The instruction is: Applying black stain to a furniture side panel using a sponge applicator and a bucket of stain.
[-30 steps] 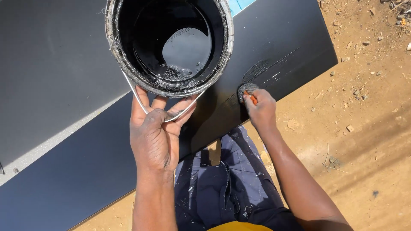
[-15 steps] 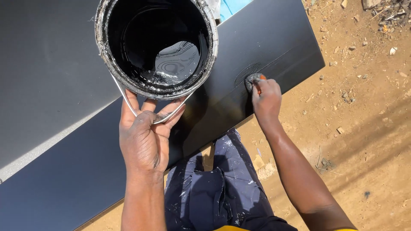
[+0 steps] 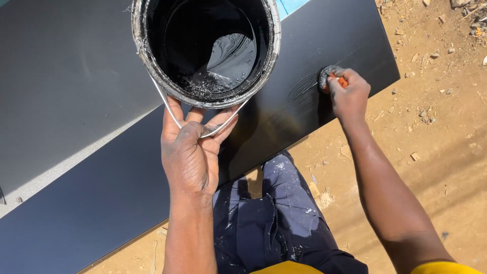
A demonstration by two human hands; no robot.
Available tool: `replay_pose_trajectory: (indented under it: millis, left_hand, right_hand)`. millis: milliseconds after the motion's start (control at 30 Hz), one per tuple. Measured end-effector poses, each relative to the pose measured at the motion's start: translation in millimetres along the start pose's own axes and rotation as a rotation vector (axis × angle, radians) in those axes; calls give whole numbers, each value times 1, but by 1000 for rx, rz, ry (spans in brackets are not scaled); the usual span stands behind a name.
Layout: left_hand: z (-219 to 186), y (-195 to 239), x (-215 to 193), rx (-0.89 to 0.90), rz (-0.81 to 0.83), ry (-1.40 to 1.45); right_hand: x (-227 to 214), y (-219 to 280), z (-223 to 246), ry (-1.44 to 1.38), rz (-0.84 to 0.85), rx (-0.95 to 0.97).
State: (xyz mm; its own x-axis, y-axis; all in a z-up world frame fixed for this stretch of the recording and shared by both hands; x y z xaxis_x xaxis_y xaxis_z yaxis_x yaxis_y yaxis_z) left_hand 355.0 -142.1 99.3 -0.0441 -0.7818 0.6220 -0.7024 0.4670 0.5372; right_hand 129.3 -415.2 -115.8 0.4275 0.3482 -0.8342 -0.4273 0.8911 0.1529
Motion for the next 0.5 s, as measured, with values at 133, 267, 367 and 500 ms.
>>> replay_pose_trajectory:
  millis: [133, 267, 367, 500]
  left_hand:
    - [-5, -1, -8, 7, 50, -9]
    - [-9, -4, -11, -2, 10, 31]
    - [-11, -8, -8, 3, 3, 14]
    - [-9, -17, 2, 21, -40, -27]
  right_hand:
    - [103, 132, 66, 81, 88, -282]
    - [146, 198, 111, 198, 161, -573]
    - [115, 156, 100, 279, 43, -519]
    - [51, 54, 42, 298, -238, -494]
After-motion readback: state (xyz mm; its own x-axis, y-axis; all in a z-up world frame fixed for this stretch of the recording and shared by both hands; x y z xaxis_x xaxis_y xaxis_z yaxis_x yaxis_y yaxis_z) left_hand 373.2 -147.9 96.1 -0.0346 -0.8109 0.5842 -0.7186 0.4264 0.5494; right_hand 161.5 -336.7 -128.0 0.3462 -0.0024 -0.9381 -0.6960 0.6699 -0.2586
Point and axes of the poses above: each hand's wrist, its own y-axis away from the middle knuckle, its own x-axis out of the palm, z = x × y, the point moved 5 cm from there along -y, towards the middle knuckle, and after that the axes turned 13 degrees about y, right-handed, at the moved point
